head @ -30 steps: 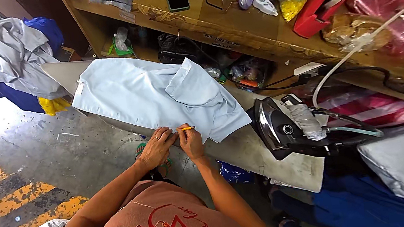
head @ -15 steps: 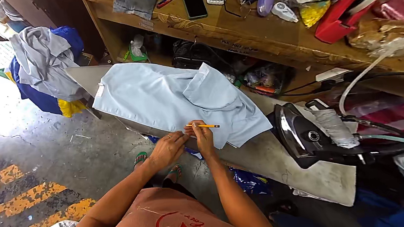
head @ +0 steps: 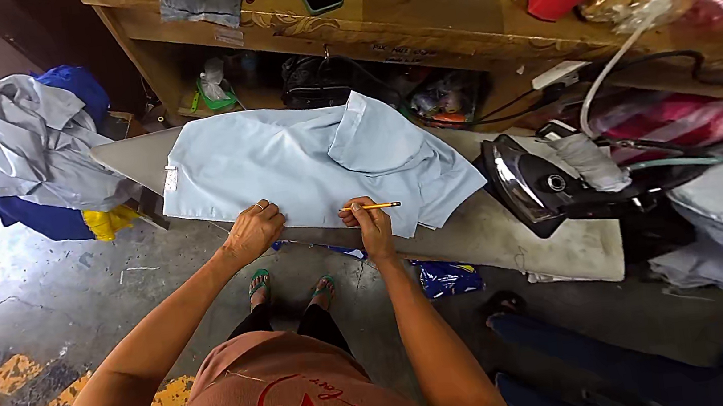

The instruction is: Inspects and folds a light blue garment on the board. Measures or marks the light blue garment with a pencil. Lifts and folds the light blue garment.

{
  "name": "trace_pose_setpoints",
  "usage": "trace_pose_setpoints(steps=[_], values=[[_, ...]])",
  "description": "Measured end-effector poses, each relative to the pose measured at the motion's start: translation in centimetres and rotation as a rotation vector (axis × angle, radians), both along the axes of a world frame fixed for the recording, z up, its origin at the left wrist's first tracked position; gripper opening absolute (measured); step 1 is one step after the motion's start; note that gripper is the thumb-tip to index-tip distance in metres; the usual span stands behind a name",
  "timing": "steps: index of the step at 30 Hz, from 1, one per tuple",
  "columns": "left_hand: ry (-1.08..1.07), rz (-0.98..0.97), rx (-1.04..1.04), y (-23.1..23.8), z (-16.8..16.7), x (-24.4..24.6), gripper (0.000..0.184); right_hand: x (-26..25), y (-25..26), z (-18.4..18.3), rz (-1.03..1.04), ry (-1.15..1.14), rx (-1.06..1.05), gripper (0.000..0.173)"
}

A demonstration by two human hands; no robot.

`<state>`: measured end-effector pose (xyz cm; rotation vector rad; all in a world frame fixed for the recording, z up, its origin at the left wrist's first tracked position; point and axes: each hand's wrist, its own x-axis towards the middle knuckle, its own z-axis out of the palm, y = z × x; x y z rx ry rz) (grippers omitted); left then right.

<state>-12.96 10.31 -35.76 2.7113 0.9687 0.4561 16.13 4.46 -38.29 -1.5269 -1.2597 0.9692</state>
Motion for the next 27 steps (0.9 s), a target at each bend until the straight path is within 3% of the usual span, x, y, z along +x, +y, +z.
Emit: trace_pose_setpoints(steps=[4, 21, 27], values=[[0.017, -0.053, -0.055, 0.8, 0.4, 0.1, 0.019, -0.2, 0.1, 0.0, -0.017, 0.018, -0.033, 0.036], [-0.034, -0.1, 0.124, 0.2, -0.7, 0.1, 0.019, -0.2, 0.0, 0.1, -0.027, 0.003, -0.033, 0.037], [0.121, -0.049, 0.082, -1.6, 1.1, 1.0, 0.008, -0.2, 0.0, 0.3, -0.004, 0.02, -0.014, 0.036]])
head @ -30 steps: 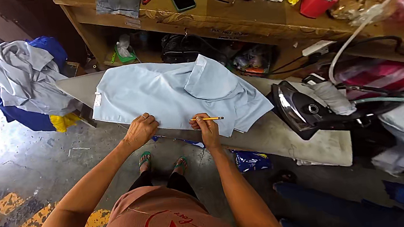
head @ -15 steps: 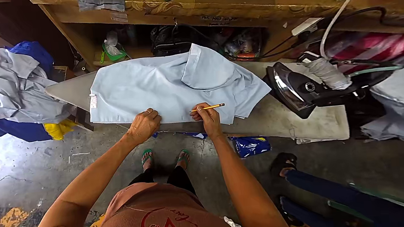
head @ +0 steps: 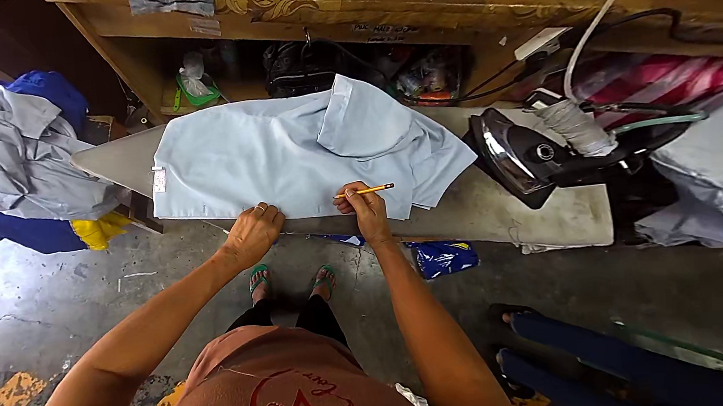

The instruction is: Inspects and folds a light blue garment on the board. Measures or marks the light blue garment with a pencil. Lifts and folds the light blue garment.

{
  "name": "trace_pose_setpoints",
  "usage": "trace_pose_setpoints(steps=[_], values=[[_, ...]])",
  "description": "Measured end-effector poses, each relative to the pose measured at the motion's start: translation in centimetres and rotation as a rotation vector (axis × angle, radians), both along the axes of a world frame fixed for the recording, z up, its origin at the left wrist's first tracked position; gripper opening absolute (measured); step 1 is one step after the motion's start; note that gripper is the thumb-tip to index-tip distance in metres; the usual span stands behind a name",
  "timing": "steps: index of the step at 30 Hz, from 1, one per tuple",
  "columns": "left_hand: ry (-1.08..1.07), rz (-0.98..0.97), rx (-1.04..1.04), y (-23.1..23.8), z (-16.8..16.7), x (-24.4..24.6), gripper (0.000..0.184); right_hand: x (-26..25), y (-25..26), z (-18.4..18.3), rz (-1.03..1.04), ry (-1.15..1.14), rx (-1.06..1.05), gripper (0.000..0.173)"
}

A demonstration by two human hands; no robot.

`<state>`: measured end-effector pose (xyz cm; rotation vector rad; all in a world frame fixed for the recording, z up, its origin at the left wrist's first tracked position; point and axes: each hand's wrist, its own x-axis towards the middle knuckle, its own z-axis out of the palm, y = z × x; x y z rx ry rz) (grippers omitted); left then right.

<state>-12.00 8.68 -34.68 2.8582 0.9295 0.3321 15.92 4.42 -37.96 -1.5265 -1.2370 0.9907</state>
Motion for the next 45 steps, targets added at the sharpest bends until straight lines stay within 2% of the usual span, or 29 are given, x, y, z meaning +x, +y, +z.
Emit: trace_pose_setpoints(steps=[1, 3, 5, 10, 14, 17, 22, 37, 41, 45], values=[[0.056, 0.023, -0.044, -0.6, 0.7, 0.4, 0.018, 0.1, 0.0, 0.0, 0.005, 0.003, 0.006, 0.036], [0.223, 0.09, -0.195, -1.8, 2.0, 1.6, 0.052, 0.1, 0.0, 0.0, 0.009, 0.01, 0.005, 0.036], [0.412, 0.168, -0.347, -2.8, 3.5, 3.7, 0.076, 0.2, 0.0, 0.0, 0.015, 0.015, 0.001, 0.035], [0.666, 0.301, -0.483, -3.7, 4.2, 7.1, 0.091, 0.3, 0.1, 0.2, 0.016, 0.019, -0.027, 0.035], [0.684, 0.31, -0.536, -3.7, 4.5, 7.4, 0.092, -0.6, 0.2, 1.2, -0.014, -0.044, -0.066, 0.031], [0.695, 0.309, -0.563, -3.6, 4.8, 7.6, 0.091, -2.7, 0.1, 2.6, -0.012, -0.1, 0.043, 0.025], [0.677, 0.312, -0.571, -3.6, 4.6, 7.6, 0.091, -3.8, -0.7, 0.2, -0.031, -0.094, 0.089, 0.022], [0.635, 0.304, -0.595, -3.7, 4.5, 7.4, 0.09, -3.7, -0.8, -0.1, -0.017, -0.179, 0.095, 0.022], [0.64, 0.314, -0.588, -3.7, 4.5, 7.4, 0.09, -3.7, -0.7, -0.2, 0.016, -0.239, 0.097, 0.022], [0.615, 0.32, -0.575, -3.7, 4.6, 7.1, 0.087, -4.0, -0.5, -0.2, 0.043, -0.404, 0.146, 0.019]])
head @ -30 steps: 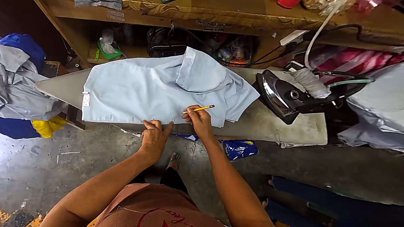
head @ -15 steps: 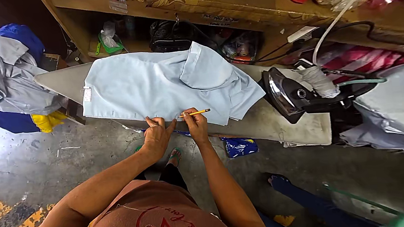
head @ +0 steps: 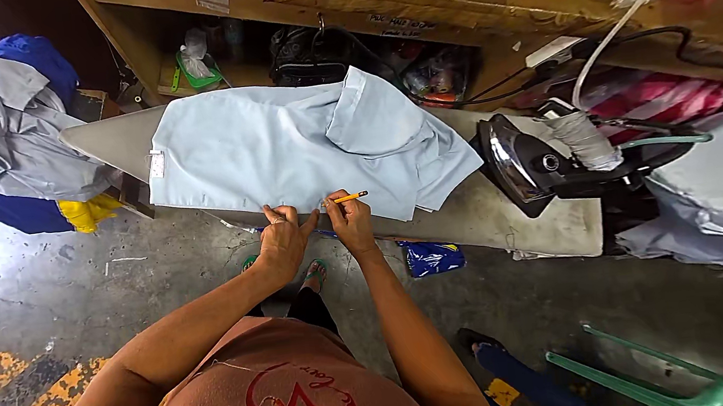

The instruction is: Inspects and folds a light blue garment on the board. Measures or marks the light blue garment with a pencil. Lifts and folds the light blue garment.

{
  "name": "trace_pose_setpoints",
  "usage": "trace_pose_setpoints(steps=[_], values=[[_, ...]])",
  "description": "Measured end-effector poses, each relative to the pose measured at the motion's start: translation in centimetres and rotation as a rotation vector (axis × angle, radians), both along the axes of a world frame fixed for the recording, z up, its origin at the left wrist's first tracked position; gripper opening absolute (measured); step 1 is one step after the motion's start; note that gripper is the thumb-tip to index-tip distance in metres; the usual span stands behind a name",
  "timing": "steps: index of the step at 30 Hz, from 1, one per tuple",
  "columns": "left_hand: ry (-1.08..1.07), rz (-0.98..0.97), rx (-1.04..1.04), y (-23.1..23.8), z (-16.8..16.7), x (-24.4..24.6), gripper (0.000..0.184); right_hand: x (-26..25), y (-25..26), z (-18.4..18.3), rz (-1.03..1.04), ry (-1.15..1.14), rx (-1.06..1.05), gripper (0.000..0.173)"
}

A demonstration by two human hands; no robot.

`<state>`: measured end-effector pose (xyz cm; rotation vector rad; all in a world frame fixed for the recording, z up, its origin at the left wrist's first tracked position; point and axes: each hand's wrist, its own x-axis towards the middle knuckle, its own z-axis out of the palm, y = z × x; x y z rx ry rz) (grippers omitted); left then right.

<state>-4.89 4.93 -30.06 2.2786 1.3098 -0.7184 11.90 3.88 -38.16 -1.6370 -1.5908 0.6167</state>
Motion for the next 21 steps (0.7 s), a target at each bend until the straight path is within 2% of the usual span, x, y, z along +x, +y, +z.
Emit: trace_pose_setpoints(steps=[5, 8, 10, 16, 18, 21], values=[[-0.116, 0.019, 0.102, -0.8, -0.6, -2.8, 0.072, -0.4, 0.6, 0.6, -0.059, -0.082, -0.049, 0.024], [-0.184, 0.062, 0.152, -1.6, -1.9, -4.6, 0.066, 0.0, 0.2, 0.6, 0.019, -0.049, -0.085, 0.019], [-0.214, 0.084, 0.169, -1.9, -2.6, -5.3, 0.067, 0.2, 0.2, 0.7, 0.056, -0.046, -0.103, 0.019], [-0.32, 0.138, 0.224, -2.3, -4.0, -5.7, 0.068, -0.6, 0.7, 0.8, -0.037, -0.135, -0.107, 0.025], [-0.331, 0.136, 0.224, -2.2, -4.0, -5.7, 0.066, -0.2, 0.7, 0.9, -0.026, -0.086, -0.148, 0.027], [-0.347, 0.126, 0.235, -2.0, -3.8, -5.8, 0.062, 1.0, 1.6, 2.1, -0.073, 0.147, -0.289, 0.029]])
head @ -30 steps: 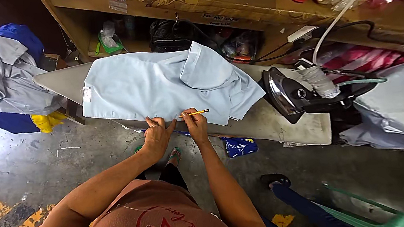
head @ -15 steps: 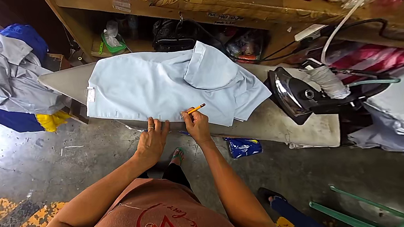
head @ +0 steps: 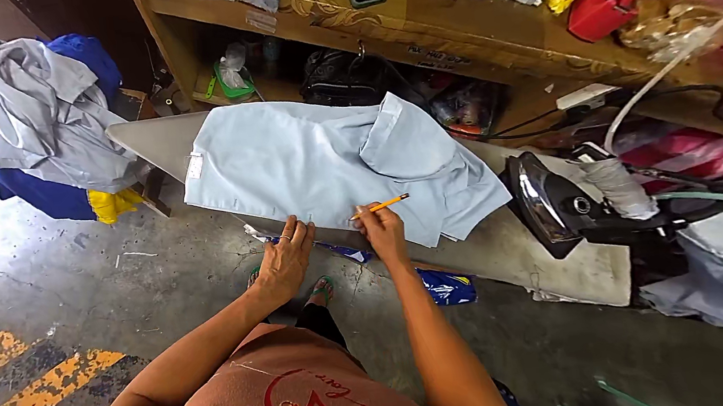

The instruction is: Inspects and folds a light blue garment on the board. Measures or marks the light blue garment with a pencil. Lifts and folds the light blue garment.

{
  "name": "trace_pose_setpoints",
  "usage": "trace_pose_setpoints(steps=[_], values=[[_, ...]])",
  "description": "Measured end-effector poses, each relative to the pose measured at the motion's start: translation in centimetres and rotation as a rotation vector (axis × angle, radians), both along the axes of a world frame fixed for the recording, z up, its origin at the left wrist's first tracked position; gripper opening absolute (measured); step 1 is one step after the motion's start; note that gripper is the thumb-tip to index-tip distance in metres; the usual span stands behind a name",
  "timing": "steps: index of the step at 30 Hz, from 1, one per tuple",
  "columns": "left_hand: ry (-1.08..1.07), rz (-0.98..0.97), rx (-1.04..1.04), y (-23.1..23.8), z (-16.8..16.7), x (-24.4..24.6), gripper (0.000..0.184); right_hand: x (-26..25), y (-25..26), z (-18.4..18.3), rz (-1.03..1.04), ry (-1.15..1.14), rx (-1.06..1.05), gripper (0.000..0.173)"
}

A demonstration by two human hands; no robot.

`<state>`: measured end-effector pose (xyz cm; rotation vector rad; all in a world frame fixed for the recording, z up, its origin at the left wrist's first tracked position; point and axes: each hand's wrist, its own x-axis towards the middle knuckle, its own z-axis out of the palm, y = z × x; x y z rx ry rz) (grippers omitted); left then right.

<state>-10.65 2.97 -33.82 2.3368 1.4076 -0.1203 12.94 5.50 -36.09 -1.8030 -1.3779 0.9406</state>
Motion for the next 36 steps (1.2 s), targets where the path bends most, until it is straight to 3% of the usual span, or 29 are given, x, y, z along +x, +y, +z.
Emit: trace_pose_setpoints(steps=[3, 7, 11, 15, 20, 23, 26, 31, 36], values=[[-0.014, -0.014, 0.015, 0.3, 0.5, 0.0, 0.059, -1.3, 0.8, 1.6, -0.093, 0.179, 0.106, 0.025], [-0.028, -0.017, 0.018, 0.3, 0.4, -0.1, 0.057, -6.0, 1.8, 1.2, 0.083, 0.433, 0.159, 0.029], [-0.315, 0.057, -0.011, 1.4, 0.3, -2.4, 0.045, -7.8, 1.9, -1.7, 0.141, 0.346, 0.111, 0.033], [-0.527, 0.538, 0.008, 3.1, 0.6, -8.5, 0.027, -7.6, 1.7, -1.8, 0.192, 0.322, 0.146, 0.034], [-0.995, 1.31, -0.144, 5.6, -2.1, -15.1, 0.034, -7.9, 1.6, -1.8, 0.202, 0.299, 0.173, 0.035], [-1.279, 1.554, -0.335, 6.9, -1.5, -15.8, 0.039, -7.8, 1.7, -1.8, 0.208, 0.303, 0.174, 0.034], [-1.407, 1.586, -0.444, 7.8, -1.5, -16.3, 0.032, -7.7, 1.7, -1.8, 0.206, 0.296, 0.173, 0.034], [-1.512, 1.475, -0.341, 7.7, -2.2, -16.8, 0.012, -7.8, 1.6, -1.7, 0.198, 0.298, 0.173, 0.034], [-1.513, 1.434, -0.259, 7.6, -3.0, -16.9, 0.014, -7.9, 1.6, -1.7, 0.196, 0.295, 0.17, 0.033]])
